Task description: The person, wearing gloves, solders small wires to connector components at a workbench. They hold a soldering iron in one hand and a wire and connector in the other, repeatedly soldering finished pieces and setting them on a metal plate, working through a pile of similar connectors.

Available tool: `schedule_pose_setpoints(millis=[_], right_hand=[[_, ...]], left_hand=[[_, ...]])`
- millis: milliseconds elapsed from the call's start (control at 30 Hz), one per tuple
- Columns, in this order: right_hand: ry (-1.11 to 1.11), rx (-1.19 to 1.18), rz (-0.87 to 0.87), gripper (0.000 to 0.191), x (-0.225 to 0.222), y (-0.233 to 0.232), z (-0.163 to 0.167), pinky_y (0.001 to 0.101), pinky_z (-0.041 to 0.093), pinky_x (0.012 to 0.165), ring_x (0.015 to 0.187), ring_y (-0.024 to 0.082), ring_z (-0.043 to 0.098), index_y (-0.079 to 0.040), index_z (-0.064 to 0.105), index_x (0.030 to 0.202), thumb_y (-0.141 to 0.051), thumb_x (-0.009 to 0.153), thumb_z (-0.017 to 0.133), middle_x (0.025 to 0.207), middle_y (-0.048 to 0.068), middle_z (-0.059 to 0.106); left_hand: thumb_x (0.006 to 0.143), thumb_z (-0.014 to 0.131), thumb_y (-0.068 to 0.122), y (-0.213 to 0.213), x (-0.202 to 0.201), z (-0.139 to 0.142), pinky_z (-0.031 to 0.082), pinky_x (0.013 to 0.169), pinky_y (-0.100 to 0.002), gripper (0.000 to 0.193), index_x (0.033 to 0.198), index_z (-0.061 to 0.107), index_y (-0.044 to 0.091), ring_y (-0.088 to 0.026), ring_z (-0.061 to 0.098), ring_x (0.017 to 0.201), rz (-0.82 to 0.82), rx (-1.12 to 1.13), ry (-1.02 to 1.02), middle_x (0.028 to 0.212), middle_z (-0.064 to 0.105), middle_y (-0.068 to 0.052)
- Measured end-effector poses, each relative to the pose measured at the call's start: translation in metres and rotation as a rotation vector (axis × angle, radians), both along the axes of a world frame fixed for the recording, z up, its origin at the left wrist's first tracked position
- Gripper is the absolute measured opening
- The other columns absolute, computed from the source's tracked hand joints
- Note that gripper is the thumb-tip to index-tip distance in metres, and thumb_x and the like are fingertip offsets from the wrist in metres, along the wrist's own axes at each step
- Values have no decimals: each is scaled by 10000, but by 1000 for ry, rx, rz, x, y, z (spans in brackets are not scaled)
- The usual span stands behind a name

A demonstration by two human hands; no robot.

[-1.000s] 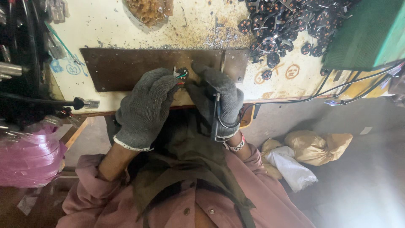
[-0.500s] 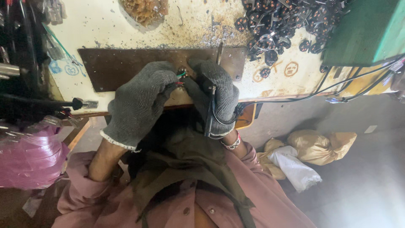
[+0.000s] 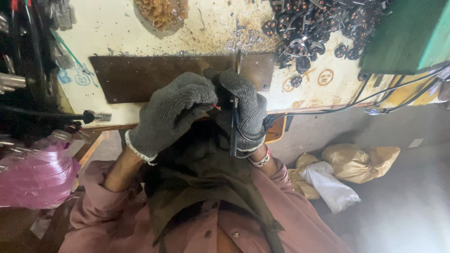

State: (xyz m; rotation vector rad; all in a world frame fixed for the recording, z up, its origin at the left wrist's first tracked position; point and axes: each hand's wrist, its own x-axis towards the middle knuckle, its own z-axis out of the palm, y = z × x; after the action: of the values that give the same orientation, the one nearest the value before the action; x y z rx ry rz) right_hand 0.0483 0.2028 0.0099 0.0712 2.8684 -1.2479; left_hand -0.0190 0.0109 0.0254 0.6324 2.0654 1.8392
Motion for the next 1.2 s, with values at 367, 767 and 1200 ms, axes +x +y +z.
schedule_pose_setpoints(millis=[367, 767, 1200], right_hand=[[-77, 28, 30, 395, -16, -4, 17, 372, 591, 977, 1110, 271, 736, -175, 715, 1234, -182, 873, 875, 1190, 40, 741], [-35, 88, 19, 376, -13, -2, 14, 374, 598, 932, 1070, 266, 728, -164, 734, 1206, -165, 858, 874, 1184, 69, 733], [-26, 124, 109, 263, 42, 32, -16, 421, 526, 696, 766, 333, 702, -132, 761, 1044, -320, 859, 748, 875, 88, 728]], left_hand=[[985, 729, 126, 0, 7, -7, 571, 751, -369, 128, 1097, 693, 78, -300, 707, 905, 35, -507, 179, 1063, 678, -109], [1013, 692, 140, 4, 8, -2, 568, 719, -354, 98, 1074, 661, 70, -291, 703, 884, 24, -588, 275, 1034, 670, -115], [1030, 648, 148, 9, 8, 2, 556, 696, -394, 80, 1025, 618, 73, -303, 680, 864, 15, -644, 268, 995, 637, -118]])
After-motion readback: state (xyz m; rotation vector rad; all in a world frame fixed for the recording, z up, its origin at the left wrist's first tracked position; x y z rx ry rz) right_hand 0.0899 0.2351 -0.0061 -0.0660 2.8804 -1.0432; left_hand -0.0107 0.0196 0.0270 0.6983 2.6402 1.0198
